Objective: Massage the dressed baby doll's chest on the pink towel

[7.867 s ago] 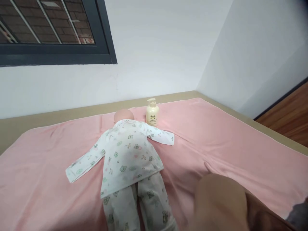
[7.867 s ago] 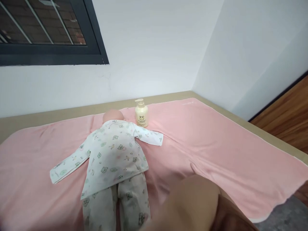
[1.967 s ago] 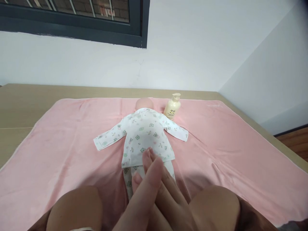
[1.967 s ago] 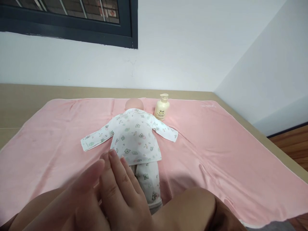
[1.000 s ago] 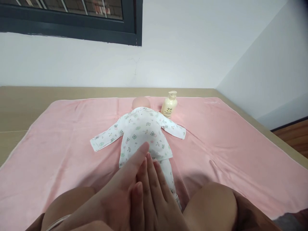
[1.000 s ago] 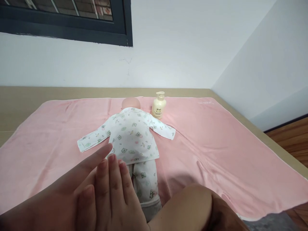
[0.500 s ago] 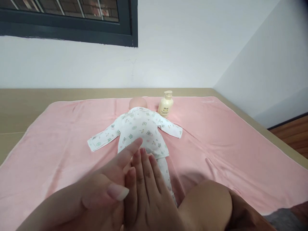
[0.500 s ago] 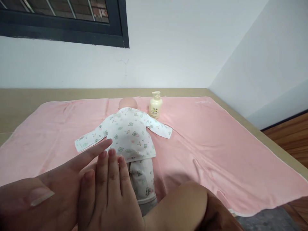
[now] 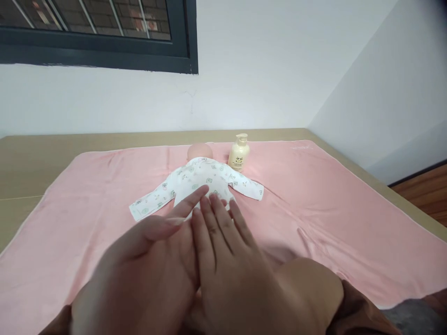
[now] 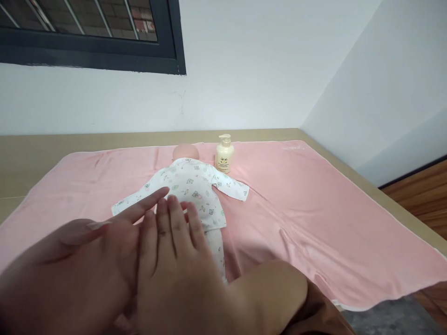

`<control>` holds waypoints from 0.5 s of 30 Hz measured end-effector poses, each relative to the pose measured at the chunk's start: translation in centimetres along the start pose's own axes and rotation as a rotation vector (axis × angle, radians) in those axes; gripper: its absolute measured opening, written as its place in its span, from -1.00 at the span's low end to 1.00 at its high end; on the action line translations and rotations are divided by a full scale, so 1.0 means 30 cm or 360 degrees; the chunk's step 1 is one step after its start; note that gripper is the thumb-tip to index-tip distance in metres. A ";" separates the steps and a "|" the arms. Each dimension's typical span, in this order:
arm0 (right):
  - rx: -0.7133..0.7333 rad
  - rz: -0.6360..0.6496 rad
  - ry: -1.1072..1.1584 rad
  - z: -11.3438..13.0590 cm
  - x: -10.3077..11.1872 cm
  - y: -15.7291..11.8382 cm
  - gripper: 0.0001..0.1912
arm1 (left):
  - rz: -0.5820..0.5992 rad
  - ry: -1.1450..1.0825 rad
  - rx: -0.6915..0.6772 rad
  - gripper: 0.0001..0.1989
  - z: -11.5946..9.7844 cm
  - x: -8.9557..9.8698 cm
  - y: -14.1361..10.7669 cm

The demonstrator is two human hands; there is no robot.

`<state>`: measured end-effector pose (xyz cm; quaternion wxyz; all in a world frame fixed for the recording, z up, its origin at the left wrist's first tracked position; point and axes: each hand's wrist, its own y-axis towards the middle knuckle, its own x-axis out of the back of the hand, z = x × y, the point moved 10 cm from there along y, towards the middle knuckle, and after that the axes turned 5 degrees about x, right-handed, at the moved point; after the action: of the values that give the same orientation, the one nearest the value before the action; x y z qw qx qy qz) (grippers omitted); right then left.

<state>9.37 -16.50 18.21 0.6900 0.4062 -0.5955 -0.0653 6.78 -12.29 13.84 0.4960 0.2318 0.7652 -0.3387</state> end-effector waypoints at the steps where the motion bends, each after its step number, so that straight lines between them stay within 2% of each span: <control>1: 0.0025 0.0102 0.0013 -0.019 0.000 0.005 -0.41 | -0.0065 0.0018 -0.0040 -0.32 0.005 -0.003 0.016; 4: 0.0104 0.0359 0.0088 -0.063 -0.005 0.012 -0.33 | -0.0133 0.0123 -0.0077 -0.31 0.015 -0.037 0.044; 7: 0.0184 0.0485 0.0172 -0.074 -0.012 0.019 -0.20 | -0.0023 0.0197 -0.0116 -0.34 -0.005 -0.085 0.041; 10: 0.0184 0.0466 0.0242 -0.074 -0.015 0.029 -0.13 | 0.0054 0.0239 -0.0168 -0.38 -0.027 -0.101 0.022; 15: 0.0255 0.0436 0.0444 -0.050 -0.044 0.039 0.08 | 0.0094 0.0265 -0.0323 -0.43 -0.039 -0.093 0.006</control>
<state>9.84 -14.24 18.00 0.7336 0.3801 -0.5472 0.1336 7.32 -11.35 16.67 0.4614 0.2303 0.8269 -0.2244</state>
